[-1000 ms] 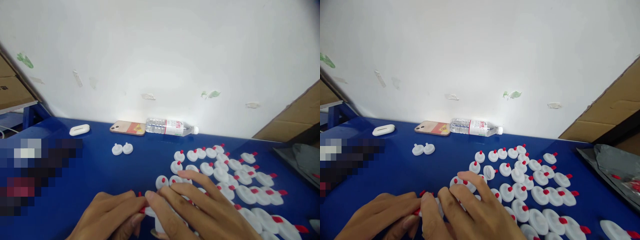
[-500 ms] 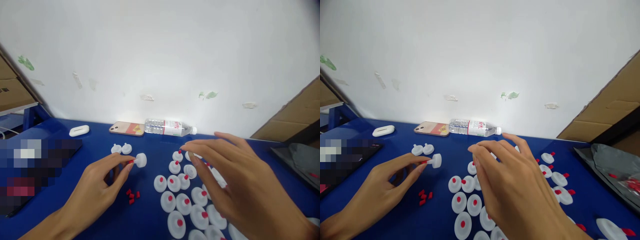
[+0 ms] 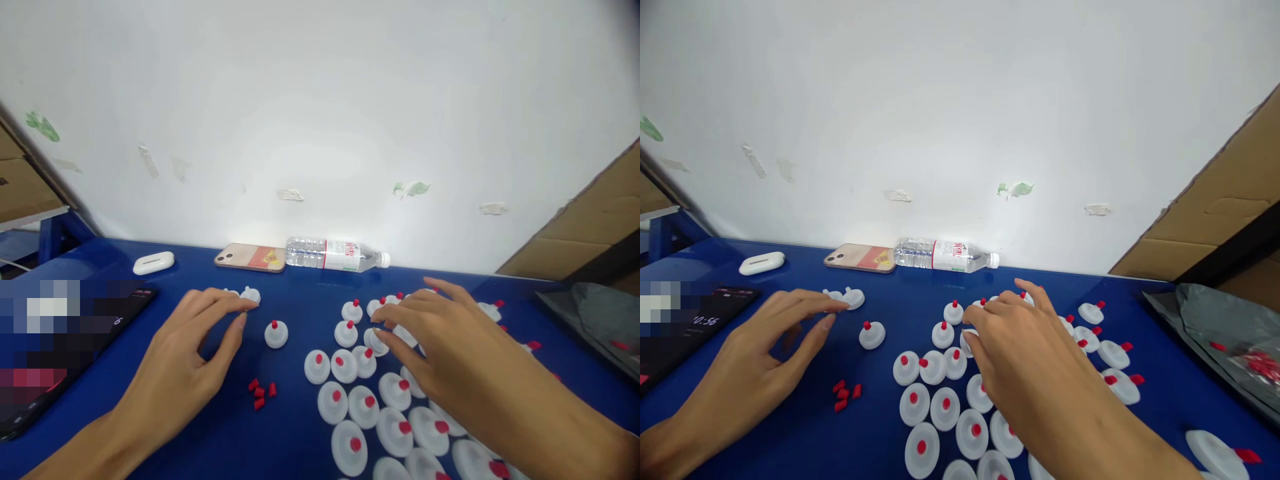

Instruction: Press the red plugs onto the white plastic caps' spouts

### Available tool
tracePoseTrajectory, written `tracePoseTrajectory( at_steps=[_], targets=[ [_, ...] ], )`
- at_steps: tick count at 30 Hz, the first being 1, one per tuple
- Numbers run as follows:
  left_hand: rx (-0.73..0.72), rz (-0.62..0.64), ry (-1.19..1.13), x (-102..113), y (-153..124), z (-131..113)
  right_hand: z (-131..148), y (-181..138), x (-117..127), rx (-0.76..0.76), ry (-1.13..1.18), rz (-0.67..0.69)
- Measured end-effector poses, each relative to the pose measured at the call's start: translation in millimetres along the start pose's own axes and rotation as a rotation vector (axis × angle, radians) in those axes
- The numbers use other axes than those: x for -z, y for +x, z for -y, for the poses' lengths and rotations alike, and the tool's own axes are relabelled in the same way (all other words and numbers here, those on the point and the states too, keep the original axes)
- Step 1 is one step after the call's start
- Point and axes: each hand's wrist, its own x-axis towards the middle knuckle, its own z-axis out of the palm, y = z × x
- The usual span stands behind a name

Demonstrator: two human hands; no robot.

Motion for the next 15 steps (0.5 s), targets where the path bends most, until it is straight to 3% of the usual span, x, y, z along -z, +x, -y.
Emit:
tracePoseTrajectory(
  at_steps=[3, 5, 10, 15],
  targets=[
    [-0.002, -0.089, 0.182, -0.1, 4.8, 13.2, 0.9, 1.0, 4.7, 0.023, 0.028, 0.016],
    [0.038, -0.08, 0.278, -2.2, 7.2, 25.1, 1.1, 1.0, 8.5, 0.031, 0.032, 0.003],
    [0.071, 0.049, 0.338, -9.9, 8.2, 51.3, 0.7, 0.2, 15.3, 0.031, 0.026, -0.02],
    [0.097, 0.183, 0.244, -12.1, 6.0, 53.9, 4.3, 1.0, 26.6, -0.008, 0.062, 0.011]
  ],
)
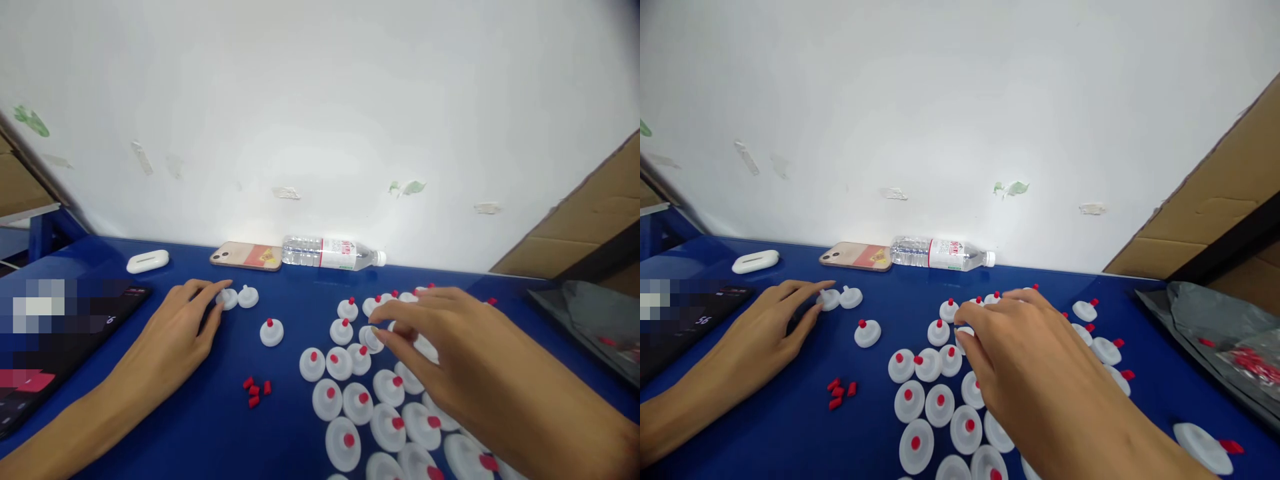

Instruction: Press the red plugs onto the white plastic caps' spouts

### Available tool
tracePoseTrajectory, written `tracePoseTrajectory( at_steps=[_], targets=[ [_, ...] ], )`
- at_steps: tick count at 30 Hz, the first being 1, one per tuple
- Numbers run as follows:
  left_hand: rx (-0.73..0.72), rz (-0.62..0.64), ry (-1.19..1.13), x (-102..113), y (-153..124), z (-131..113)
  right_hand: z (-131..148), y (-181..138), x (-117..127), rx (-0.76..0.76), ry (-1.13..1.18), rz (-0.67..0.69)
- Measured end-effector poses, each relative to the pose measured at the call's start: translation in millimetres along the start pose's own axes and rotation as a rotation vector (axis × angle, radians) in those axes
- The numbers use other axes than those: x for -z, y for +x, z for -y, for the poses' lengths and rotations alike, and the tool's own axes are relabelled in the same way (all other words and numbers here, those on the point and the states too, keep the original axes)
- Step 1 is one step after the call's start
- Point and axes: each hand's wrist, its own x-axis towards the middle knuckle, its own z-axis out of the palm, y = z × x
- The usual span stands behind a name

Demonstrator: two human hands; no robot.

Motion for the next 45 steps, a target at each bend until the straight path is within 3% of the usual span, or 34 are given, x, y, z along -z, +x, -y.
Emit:
tracePoseTrajectory(
  at_steps=[5, 15, 19, 23, 27, 37, 41, 45],
  targets=[
    [0.018, 0.017, -0.062, 4.9, -0.6, -6.2, 5.6, -0.4, 9.8, -0.104, 0.071, 0.091],
    [0.068, -0.142, -0.2, 19.3, -5.1, -30.1, -0.1, 1.7, 14.3, -0.19, 0.006, 0.045],
    [-0.025, -0.186, -0.281, 17.3, -10.4, -33.0, -7.1, 2.8, 17.7, -0.256, -0.15, 0.029],
    [-0.167, -0.233, -0.28, 13.6, -13.9, -32.1, -18.6, 6.2, 22.4, -0.401, -0.382, 0.162],
    [-0.234, -0.277, -0.299, 12.8, -14.5, -32.4, -32.0, 7.8, 25.9, -0.514, -0.413, 0.346],
    [-0.208, -0.246, -0.365, 18.6, -22.7, -44.5, -38.5, 4.3, 3.6, -0.394, -0.243, 0.493],
    [-0.212, -0.263, -0.297, 21.1, -20.8, -44.8, -40.7, 0.5, 1.0, -0.364, -0.248, 0.431],
    [-0.059, -0.126, -0.2, 16.4, -16.6, -36.3, -37.7, -6.3, 3.8, -0.334, -0.291, 0.284]
  ],
)
